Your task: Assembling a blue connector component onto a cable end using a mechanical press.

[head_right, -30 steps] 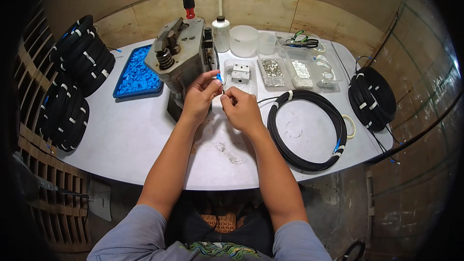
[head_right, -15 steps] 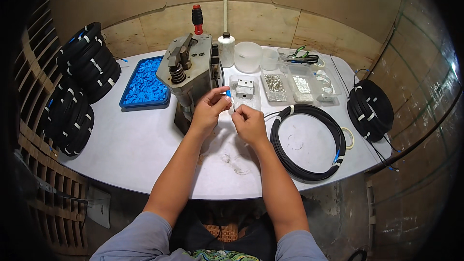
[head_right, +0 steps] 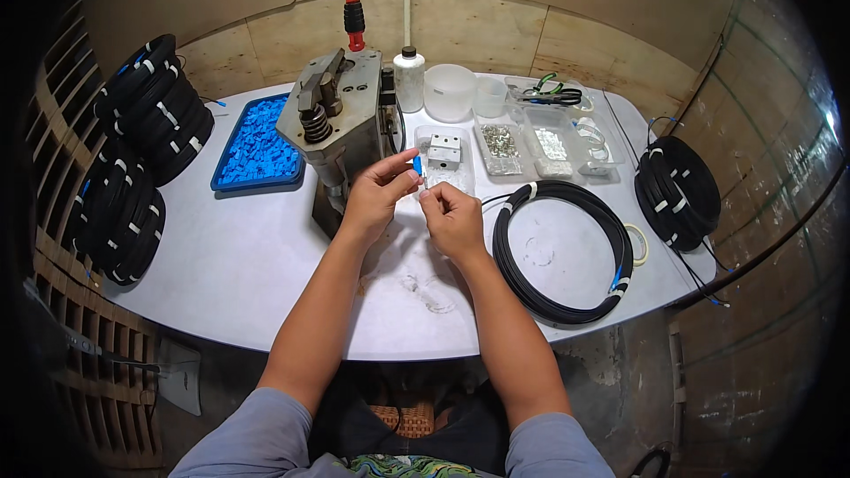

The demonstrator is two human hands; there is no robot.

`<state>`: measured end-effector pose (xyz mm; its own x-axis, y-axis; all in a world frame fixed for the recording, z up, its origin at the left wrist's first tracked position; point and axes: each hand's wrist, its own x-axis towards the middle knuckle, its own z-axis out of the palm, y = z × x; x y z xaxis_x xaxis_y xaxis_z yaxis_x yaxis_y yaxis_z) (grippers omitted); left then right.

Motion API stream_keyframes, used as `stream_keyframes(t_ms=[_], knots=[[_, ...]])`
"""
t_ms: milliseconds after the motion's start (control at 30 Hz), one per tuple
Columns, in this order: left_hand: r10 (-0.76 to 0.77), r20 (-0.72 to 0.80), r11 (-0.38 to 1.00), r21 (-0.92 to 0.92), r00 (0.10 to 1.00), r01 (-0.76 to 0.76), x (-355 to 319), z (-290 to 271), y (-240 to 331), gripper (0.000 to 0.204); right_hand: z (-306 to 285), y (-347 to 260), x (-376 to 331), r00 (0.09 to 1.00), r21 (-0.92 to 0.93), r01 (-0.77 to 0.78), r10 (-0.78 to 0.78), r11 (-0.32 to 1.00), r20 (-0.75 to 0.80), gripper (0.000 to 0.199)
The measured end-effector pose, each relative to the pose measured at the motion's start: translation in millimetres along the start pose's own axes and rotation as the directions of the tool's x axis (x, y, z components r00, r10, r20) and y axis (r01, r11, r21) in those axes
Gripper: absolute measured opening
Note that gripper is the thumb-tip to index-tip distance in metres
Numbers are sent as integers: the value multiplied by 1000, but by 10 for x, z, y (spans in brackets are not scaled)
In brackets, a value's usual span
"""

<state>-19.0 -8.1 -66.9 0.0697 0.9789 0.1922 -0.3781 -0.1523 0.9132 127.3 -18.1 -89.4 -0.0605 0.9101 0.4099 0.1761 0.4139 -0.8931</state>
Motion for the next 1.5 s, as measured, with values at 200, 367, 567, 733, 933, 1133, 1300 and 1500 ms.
stream_keyframes(t_ms=[200,367,567,733,933,1133,1300,1500], knots=[[48,9,998,28,999,-48,-3,-21,-2,39,1,-17,0,999,44,-34,33,998,41,22],[42,3,999,7,999,-42,-12,5,31,35,-12,-17,6,997,56,-49,46,997,59,22],[36,15,999,14,999,-36,-7,10,-9,34,-34,-33,1,996,90,-49,42,995,78,21],[37,26,998,48,999,-38,13,11,-24,34,-49,-35,7,993,116,-85,75,990,89,23],[31,44,997,62,999,-34,3,-5,-14,33,-42,-46,9,992,118,-97,86,988,96,23],[19,57,1000,-6,998,-19,-5,-2,0,33,-51,-51,28,992,124,-82,69,989,104,23],[18,29,999,32,999,-19,-15,8,29,33,-33,-38,37,991,117,-90,77,989,107,23],[22,43,1000,21,999,-23,-16,12,44,33,-41,-65,19,990,124,-102,88,987,110,23]])
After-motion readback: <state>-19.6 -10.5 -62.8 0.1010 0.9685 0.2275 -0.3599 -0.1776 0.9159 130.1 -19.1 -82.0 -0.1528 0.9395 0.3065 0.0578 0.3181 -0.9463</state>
